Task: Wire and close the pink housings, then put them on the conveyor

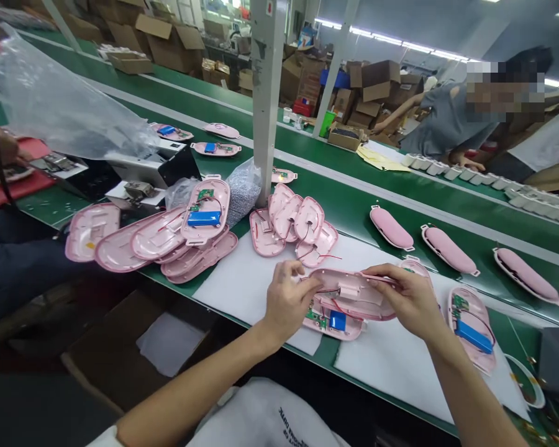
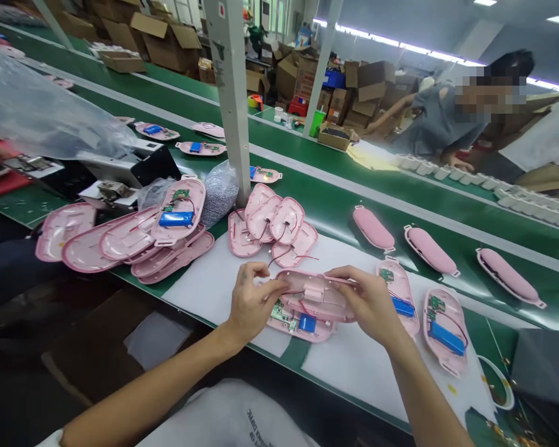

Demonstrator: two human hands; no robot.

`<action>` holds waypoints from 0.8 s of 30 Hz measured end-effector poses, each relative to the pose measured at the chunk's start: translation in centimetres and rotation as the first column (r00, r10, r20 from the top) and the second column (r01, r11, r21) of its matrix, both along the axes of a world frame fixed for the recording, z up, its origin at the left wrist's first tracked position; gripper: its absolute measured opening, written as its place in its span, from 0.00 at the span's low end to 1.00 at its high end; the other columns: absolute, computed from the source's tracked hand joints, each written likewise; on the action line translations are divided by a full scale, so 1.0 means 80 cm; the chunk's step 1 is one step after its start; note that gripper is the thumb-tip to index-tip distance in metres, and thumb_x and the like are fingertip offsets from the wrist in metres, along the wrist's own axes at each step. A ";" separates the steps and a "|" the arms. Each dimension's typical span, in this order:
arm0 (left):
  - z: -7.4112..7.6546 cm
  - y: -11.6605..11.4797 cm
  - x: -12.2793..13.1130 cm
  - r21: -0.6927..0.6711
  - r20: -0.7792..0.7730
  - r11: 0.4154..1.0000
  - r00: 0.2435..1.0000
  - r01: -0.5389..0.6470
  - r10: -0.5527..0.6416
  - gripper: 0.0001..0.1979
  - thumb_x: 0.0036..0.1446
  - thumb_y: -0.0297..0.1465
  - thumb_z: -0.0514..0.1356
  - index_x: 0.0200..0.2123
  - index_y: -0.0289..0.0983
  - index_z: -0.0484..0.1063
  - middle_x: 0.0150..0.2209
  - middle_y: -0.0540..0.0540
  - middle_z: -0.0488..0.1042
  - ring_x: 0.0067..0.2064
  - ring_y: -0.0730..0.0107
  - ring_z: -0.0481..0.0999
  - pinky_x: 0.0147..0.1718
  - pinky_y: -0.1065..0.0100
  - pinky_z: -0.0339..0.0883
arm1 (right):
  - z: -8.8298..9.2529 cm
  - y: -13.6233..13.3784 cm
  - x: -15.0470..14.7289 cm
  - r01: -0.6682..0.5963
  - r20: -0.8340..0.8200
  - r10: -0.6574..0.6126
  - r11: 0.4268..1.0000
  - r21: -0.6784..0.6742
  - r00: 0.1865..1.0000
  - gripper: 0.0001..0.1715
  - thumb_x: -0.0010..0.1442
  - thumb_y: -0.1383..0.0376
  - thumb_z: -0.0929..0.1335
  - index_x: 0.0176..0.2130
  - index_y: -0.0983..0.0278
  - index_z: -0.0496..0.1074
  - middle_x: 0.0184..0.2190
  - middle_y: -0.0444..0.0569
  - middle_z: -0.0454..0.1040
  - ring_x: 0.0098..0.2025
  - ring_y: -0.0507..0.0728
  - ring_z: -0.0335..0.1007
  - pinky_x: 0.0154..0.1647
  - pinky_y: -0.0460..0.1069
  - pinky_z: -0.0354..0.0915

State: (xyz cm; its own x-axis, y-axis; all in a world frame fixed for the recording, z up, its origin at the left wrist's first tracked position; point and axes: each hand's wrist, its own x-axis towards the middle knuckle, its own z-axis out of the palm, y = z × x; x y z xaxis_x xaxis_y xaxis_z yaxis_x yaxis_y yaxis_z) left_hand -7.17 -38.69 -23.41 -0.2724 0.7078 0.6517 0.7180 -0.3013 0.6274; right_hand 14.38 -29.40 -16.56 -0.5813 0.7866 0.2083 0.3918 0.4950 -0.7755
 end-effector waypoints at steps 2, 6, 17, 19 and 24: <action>-0.006 0.005 -0.009 -0.035 0.217 0.988 0.966 0.148 -0.137 0.06 0.61 0.31 0.63 0.32 0.42 0.79 0.46 0.42 0.69 0.49 0.59 0.72 0.47 0.60 0.70 | -0.004 0.004 -0.008 -0.014 -0.011 0.014 0.999 -0.039 1.000 0.11 0.63 0.59 0.67 0.41 0.61 0.77 0.40 0.49 0.78 0.42 0.57 0.74 0.41 0.49 0.69; -0.015 0.025 -0.025 -0.115 0.693 0.909 0.688 0.401 -0.216 0.15 0.53 0.31 0.68 0.44 0.39 0.70 0.44 0.44 0.75 0.39 0.62 0.79 0.36 0.66 0.75 | -0.017 0.016 -0.030 0.081 -0.074 -0.084 0.996 -0.036 0.994 0.12 0.60 0.58 0.69 0.39 0.62 0.78 0.38 0.49 0.78 0.40 0.58 0.74 0.41 0.50 0.69; -0.024 0.048 -0.034 -0.177 0.857 0.864 0.506 0.472 -0.101 0.27 0.39 0.32 0.75 0.42 0.35 0.69 0.33 0.44 0.78 0.28 0.65 0.78 0.24 0.72 0.72 | -0.028 0.031 -0.069 -0.018 0.251 -0.048 0.967 0.254 0.967 0.18 0.63 0.58 0.64 0.48 0.61 0.74 0.47 0.50 0.76 0.49 0.61 0.71 0.53 0.56 0.62; -0.024 0.046 -0.030 -0.187 0.842 0.870 0.530 0.456 -0.096 0.27 0.39 0.34 0.76 0.41 0.36 0.69 0.33 0.45 0.77 0.28 0.65 0.78 0.24 0.72 0.71 | -0.027 0.025 -0.085 -0.100 0.390 -0.042 0.936 0.337 0.920 0.18 0.62 0.57 0.66 0.48 0.62 0.73 0.45 0.50 0.77 0.47 0.62 0.72 0.51 0.56 0.61; -0.022 0.049 -0.034 -0.217 0.813 0.853 0.571 0.475 -0.111 0.29 0.40 0.42 0.74 0.43 0.35 0.71 0.36 0.42 0.77 0.33 0.62 0.79 0.27 0.71 0.72 | -0.038 0.035 -0.115 -0.071 0.454 -0.032 0.976 0.208 0.890 0.10 0.60 0.60 0.68 0.41 0.60 0.74 0.33 0.45 0.78 0.36 0.58 0.73 0.35 0.49 0.60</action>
State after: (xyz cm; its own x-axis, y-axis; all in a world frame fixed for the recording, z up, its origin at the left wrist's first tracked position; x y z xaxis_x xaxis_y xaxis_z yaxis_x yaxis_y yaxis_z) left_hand -9.85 -34.78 -25.13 -0.2558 0.9664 -0.0230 -0.1528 -0.0169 0.9881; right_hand 5.17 -26.64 -19.61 -0.6670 0.7408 0.0799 0.6625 0.6387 -0.3912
